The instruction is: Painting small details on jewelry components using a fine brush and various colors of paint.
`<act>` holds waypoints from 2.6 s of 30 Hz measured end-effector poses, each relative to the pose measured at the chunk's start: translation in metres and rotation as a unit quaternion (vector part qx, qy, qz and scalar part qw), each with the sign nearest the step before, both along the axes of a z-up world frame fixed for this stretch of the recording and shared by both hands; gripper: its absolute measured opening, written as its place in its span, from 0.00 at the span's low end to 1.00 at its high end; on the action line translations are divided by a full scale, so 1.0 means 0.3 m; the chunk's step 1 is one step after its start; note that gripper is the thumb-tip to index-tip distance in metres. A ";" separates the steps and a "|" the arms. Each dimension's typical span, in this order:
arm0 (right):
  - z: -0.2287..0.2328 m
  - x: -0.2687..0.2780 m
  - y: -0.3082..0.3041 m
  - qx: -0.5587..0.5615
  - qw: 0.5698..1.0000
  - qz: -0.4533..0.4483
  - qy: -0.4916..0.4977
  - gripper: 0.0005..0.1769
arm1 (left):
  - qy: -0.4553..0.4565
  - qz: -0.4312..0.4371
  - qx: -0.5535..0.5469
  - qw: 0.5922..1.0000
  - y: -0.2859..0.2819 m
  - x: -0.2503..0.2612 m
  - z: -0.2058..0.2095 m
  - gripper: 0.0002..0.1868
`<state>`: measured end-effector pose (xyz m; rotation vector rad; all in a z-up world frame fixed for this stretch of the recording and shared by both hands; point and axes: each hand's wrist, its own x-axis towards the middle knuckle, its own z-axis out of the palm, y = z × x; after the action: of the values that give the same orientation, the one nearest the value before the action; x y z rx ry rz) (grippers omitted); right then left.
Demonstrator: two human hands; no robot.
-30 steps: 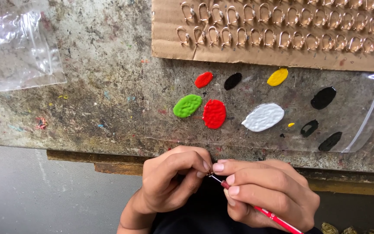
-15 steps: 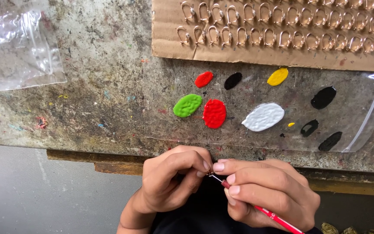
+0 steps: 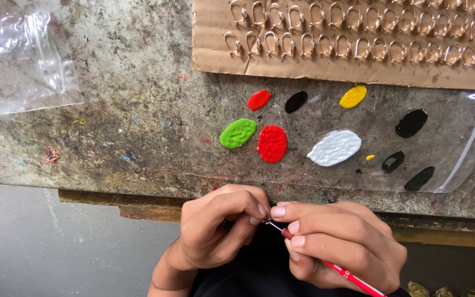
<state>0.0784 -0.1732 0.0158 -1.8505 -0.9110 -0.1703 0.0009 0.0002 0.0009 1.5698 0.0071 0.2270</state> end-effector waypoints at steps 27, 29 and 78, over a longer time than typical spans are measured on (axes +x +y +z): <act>0.000 0.006 -0.017 -0.017 0.999 0.039 0.004 0.03 | -0.002 -0.004 0.007 1.000 0.006 0.001 -0.002 0.01; -0.003 0.002 -0.011 -0.012 1.000 0.023 0.003 0.03 | -0.003 -0.004 0.004 1.000 0.004 0.002 -0.003 0.01; -0.096 0.084 -0.324 0.058 0.952 -0.213 -0.214 0.18 | 0.005 0.015 -0.008 1.000 -0.022 -0.013 0.052 0.04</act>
<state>0.1037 -0.2705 -0.0130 -1.9112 -0.7512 -0.9029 -0.0030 -0.0063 0.0163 1.5549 0.0402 0.2428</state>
